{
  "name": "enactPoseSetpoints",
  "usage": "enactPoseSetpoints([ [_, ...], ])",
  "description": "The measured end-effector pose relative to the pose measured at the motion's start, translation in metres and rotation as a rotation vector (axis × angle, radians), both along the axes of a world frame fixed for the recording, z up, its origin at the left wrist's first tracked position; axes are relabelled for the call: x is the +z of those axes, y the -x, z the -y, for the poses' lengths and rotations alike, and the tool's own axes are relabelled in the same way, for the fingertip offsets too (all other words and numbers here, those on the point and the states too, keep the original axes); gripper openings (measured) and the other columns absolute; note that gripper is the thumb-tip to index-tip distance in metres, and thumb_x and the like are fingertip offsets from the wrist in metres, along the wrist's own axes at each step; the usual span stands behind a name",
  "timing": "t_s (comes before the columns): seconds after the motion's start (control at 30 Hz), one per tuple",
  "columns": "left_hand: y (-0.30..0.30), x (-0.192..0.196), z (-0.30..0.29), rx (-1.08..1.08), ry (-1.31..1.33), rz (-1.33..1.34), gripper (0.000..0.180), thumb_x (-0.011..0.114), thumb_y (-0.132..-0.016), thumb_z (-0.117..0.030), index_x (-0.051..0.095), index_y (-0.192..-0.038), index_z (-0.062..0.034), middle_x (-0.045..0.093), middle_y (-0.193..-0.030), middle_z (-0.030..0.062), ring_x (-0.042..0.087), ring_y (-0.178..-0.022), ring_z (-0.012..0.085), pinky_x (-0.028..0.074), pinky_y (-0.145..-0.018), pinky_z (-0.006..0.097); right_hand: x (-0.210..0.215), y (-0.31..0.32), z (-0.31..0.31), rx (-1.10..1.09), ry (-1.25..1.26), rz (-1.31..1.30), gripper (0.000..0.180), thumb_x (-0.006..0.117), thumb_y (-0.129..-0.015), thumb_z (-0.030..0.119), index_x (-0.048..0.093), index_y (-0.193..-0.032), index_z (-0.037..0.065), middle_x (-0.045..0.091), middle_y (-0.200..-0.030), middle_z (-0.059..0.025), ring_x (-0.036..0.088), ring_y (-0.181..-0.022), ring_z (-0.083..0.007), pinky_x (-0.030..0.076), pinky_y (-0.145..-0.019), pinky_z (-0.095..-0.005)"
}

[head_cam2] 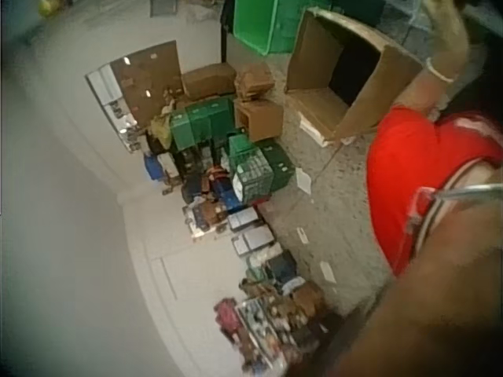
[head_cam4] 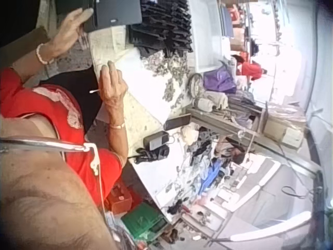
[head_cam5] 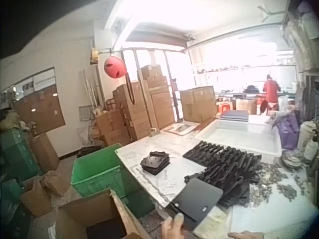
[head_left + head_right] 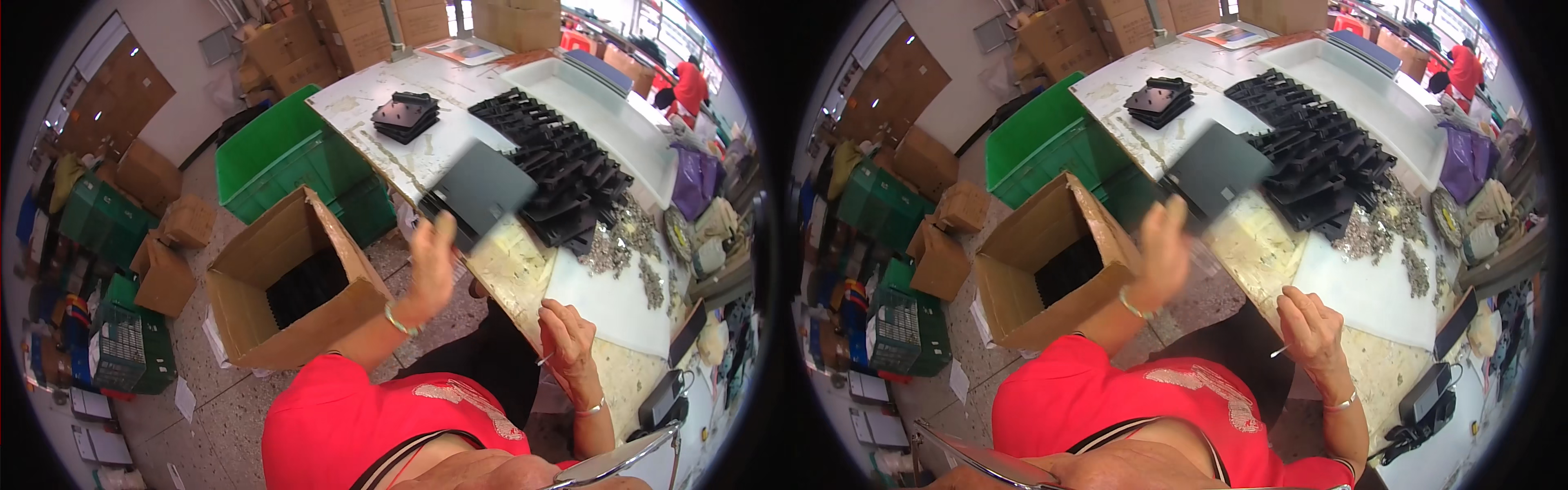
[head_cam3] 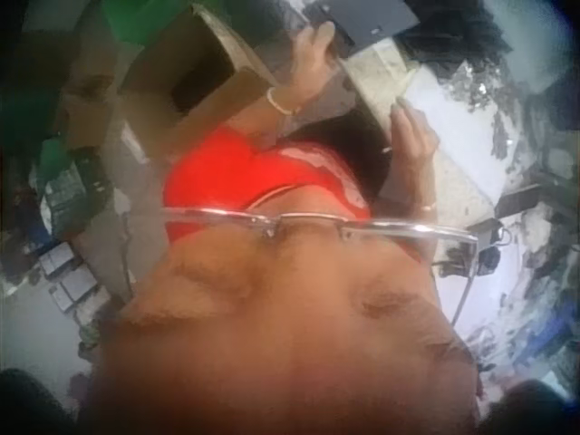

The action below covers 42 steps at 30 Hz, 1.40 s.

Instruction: The person is assembling small plastic components by inserting metal pins and clips into them at a factory workbench.

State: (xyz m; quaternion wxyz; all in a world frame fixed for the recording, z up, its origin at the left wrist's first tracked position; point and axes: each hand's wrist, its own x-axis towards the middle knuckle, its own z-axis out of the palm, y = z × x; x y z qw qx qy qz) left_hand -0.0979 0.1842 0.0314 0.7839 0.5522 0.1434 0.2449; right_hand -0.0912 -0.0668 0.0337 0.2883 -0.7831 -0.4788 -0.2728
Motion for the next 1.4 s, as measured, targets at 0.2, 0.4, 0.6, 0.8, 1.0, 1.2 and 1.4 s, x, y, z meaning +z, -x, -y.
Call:
enactPoseSetpoints([
  [0.2, -0.121, 0.010, -0.178, 0.260, -0.073, 0.216, 0.017, 0.061, -0.095, -0.015, 0.058, -0.095, 0.0019, 0.067, -0.088, 0.0104, 0.065, -0.068, 0.0180, 0.056, -0.055, 0.032, -0.017, -0.003, -0.009, 0.001, 0.076, -0.200, 0.022, 0.069, -0.070, -0.004, 0.062, -0.089, 0.004, 0.065, -0.088, -0.0082, 0.066, -0.073, -0.0243, 0.053, -0.056, -0.0346],
  [0.4, -0.228, 0.009, -0.243, 0.292, -0.003, 0.008, 0.016, 0.060, -0.090, -0.006, 0.057, -0.094, 0.0084, 0.066, -0.087, 0.0185, 0.067, -0.068, 0.0260, 0.061, -0.052, 0.037, -0.011, -0.004, -0.010, -0.030, 0.112, -0.325, 0.018, 0.069, -0.072, -0.001, 0.062, -0.087, 0.005, 0.063, -0.085, -0.0090, 0.065, -0.074, -0.0273, 0.054, -0.059, -0.0374],
  [0.6, -0.250, 0.002, -0.257, 0.408, -0.053, -0.058, 0.019, 0.067, -0.083, -0.002, 0.055, -0.087, 0.0128, 0.059, -0.086, 0.0191, 0.065, -0.063, 0.0281, 0.063, -0.046, 0.037, -0.013, -0.005, -0.011, -0.007, 0.106, -0.381, 0.018, 0.069, -0.071, -0.001, 0.062, -0.087, 0.005, 0.063, -0.087, -0.0093, 0.065, -0.074, -0.0284, 0.054, -0.060, -0.0380],
  [0.8, -0.228, 0.024, -0.229, 0.383, -0.198, -0.353, 0.032, 0.069, -0.086, -0.013, 0.055, -0.093, 0.0146, 0.061, -0.082, 0.0205, 0.067, -0.058, 0.0297, 0.062, -0.046, 0.036, -0.011, -0.007, -0.007, -0.019, 0.096, -0.406, 0.018, 0.069, -0.071, -0.002, 0.062, -0.087, 0.005, 0.062, -0.087, -0.0098, 0.064, -0.073, -0.0298, 0.053, -0.059, -0.0387],
  [1.0, -0.216, 0.011, -0.234, 0.388, -0.259, -0.347, 0.046, 0.060, -0.091, -0.015, 0.041, -0.115, 0.0190, 0.059, -0.102, 0.0326, 0.069, -0.059, 0.0319, 0.061, -0.044, 0.037, -0.012, -0.006, -0.007, -0.009, 0.083, -0.408, 0.016, 0.068, -0.074, -0.001, 0.061, -0.087, 0.004, 0.062, -0.087, -0.0107, 0.064, -0.073, -0.0315, 0.053, -0.059, -0.0399],
  [1.2, -0.220, -0.001, -0.230, 0.371, -0.236, -0.361, 0.041, 0.056, -0.094, -0.017, 0.043, -0.110, 0.0194, 0.061, -0.096, 0.0313, 0.069, -0.056, 0.0316, 0.059, -0.044, 0.035, -0.014, -0.006, -0.008, -0.002, 0.076, -0.433, 0.013, 0.067, -0.077, 0.000, 0.062, -0.087, 0.004, 0.062, -0.087, -0.0108, 0.064, -0.073, -0.0320, 0.052, -0.060, -0.0402],
  [1.4, -0.241, -0.007, -0.234, 0.368, -0.208, -0.178, 0.028, 0.059, -0.084, -0.011, 0.054, -0.085, 0.0166, 0.062, -0.081, 0.0225, 0.066, -0.051, 0.0268, 0.058, -0.043, 0.032, -0.016, -0.005, -0.004, -0.012, 0.082, -0.432, 0.010, 0.066, -0.079, 0.002, 0.062, -0.089, 0.004, 0.062, -0.089, -0.0109, 0.064, -0.073, -0.0316, 0.052, -0.061, -0.0400],
])
